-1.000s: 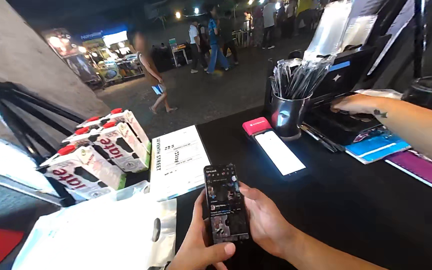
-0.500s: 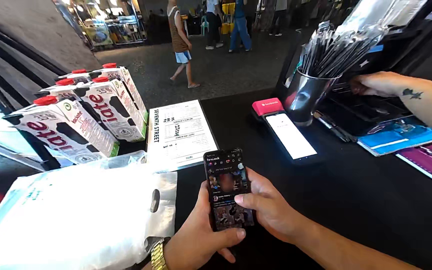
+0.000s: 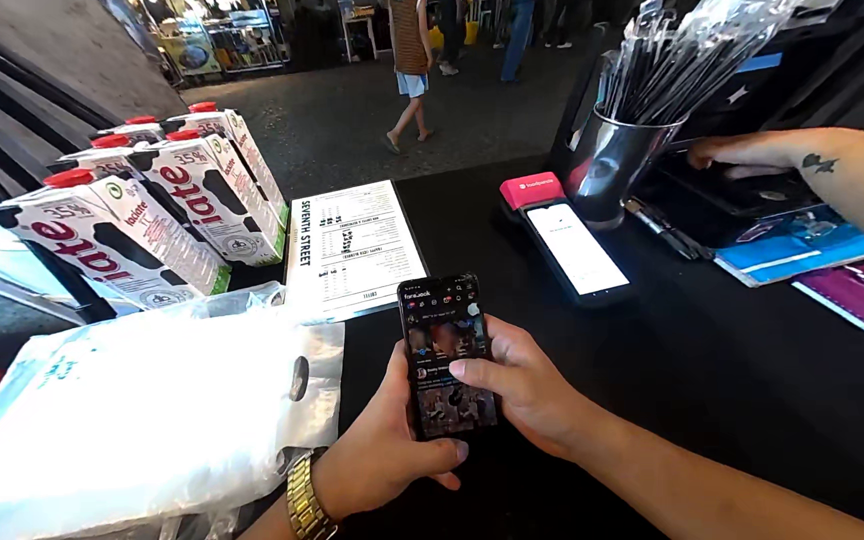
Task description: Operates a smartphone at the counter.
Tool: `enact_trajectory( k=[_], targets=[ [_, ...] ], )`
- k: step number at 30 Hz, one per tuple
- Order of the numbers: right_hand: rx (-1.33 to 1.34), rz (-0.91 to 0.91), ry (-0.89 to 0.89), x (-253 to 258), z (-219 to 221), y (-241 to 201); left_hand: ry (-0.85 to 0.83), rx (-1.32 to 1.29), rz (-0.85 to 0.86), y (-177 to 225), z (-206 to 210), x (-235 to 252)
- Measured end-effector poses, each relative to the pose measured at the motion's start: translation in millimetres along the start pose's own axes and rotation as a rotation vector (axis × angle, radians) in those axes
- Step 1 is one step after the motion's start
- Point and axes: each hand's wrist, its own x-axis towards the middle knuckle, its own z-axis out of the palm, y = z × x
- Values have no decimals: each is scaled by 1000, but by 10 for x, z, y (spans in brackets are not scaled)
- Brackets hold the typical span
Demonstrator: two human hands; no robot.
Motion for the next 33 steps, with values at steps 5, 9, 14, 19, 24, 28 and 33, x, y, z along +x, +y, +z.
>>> enact_trajectory(
  k=[5, 9, 14, 19, 24, 28, 33],
  targets=[
    [17, 4, 40, -9, 32, -1, 1, 5, 8, -2, 7, -2],
    [9, 22, 58, -12, 44, -16, -14, -5, 11, -14, -1, -6],
    [-7, 18, 63, -7, 42, -13, -15, -1, 7, -15, -10, -3],
    [7, 12, 80, -8, 43, 0, -15, -3, 11, -21, -2, -2],
    [6, -5, 104, -12, 49, 18, -21, 3, 24, -32, -1, -1],
    [3, -10, 123, -9, 60, 26, -41, -3, 29, -36, -14, 2],
    [-6, -17, 136, -6, 60, 31, -42, -10, 14, -34, -11, 3]
  ],
)
